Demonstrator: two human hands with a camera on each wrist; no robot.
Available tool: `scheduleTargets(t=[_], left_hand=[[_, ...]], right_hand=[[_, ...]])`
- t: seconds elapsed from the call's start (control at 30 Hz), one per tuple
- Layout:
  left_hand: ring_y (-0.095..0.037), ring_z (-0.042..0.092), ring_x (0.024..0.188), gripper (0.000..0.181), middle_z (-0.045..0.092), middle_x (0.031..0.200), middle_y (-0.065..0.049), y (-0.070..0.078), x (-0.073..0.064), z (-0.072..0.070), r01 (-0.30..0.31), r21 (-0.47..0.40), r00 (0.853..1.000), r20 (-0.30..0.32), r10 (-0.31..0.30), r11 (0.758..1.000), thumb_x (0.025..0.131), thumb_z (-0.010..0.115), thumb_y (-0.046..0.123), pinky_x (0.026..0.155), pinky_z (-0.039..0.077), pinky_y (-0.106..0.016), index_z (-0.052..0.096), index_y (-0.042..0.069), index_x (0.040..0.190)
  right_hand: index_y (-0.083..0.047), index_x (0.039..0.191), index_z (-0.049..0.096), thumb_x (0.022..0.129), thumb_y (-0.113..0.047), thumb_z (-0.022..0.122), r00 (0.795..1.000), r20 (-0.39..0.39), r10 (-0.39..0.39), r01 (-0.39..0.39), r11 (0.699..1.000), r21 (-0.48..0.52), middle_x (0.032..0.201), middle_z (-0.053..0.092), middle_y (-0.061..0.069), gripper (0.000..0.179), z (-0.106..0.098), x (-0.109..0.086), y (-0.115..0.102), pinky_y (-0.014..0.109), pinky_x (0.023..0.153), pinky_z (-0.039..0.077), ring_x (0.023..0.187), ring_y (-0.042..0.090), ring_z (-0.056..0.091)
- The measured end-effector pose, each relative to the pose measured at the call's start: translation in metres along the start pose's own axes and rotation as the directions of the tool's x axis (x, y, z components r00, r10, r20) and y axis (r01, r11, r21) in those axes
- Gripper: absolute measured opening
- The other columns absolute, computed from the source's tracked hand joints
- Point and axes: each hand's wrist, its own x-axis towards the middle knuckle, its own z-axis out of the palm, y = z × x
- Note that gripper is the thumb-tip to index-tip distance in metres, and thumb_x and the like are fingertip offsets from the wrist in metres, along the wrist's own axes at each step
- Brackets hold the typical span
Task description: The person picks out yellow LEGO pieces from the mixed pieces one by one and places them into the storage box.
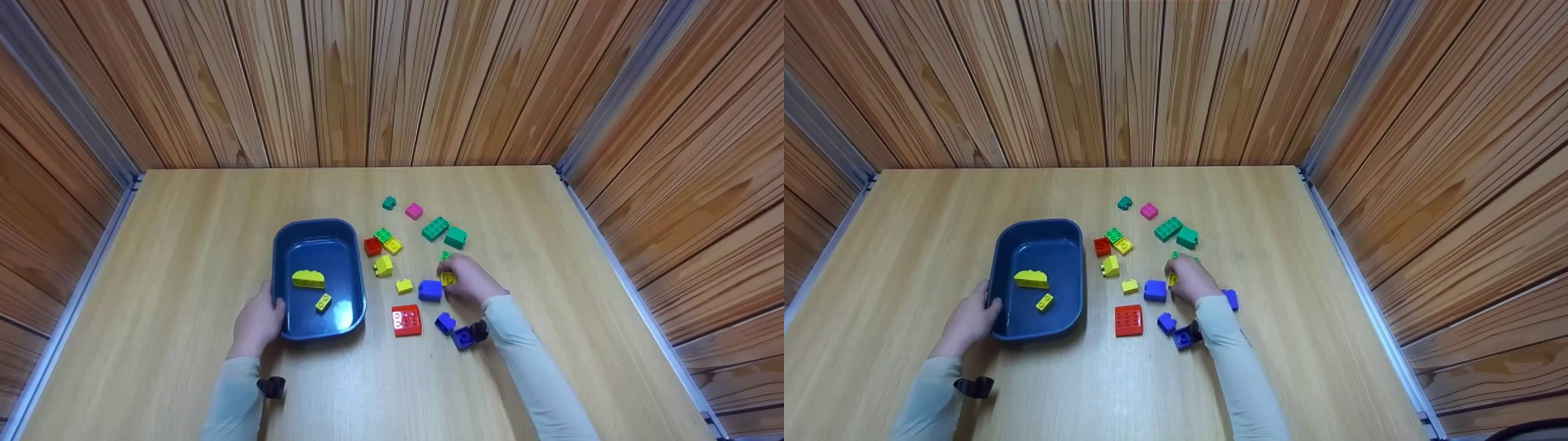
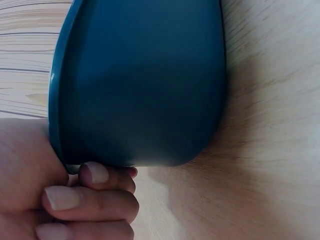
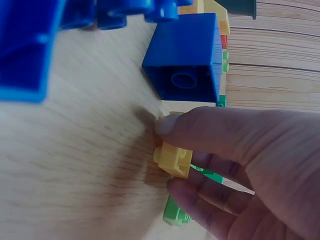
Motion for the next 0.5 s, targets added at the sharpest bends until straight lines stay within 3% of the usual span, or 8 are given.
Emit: scheduleTargets(t=[0.17,0.5], left_hand=[[-0.031,0.058,0.093,0.051,0.054,0.125,-0.028,0.0002,0.0001,0.0003,0.002,-0.003,1.0,0.001,-0.002,1.0,0.102,0.039,0.021,0.079,0.05,-0.044,0.026,0.0,0.146],[-0.031,0.058,0.094,0.05,0.055,0.125,-0.028,-0.0011,0.0015,0.0006,0.002,0.0,1.0,0.002,-0.002,1.0,0.102,0.038,0.021,0.082,0.049,-0.047,0.027,0.0,0.146]], right_hand=[[-0.005,0.107,0.069,0.082,-0.002,0.072,1.0,-0.001,-0.019,0.019,1.0,-0.016,0.101,0.063,0.005,0.026,0.0,0.0018,0.0007,0.042,0.09,0.047,0.099,0.025,0.059],[-0.008,0.111,0.069,0.082,-0.003,0.071,1.0,-0.001,0.024,-0.024,1.0,-0.007,0.104,0.063,0.003,0.029,0.0011,0.0002,-0.0004,0.04,0.091,0.047,0.102,0.023,0.058]])
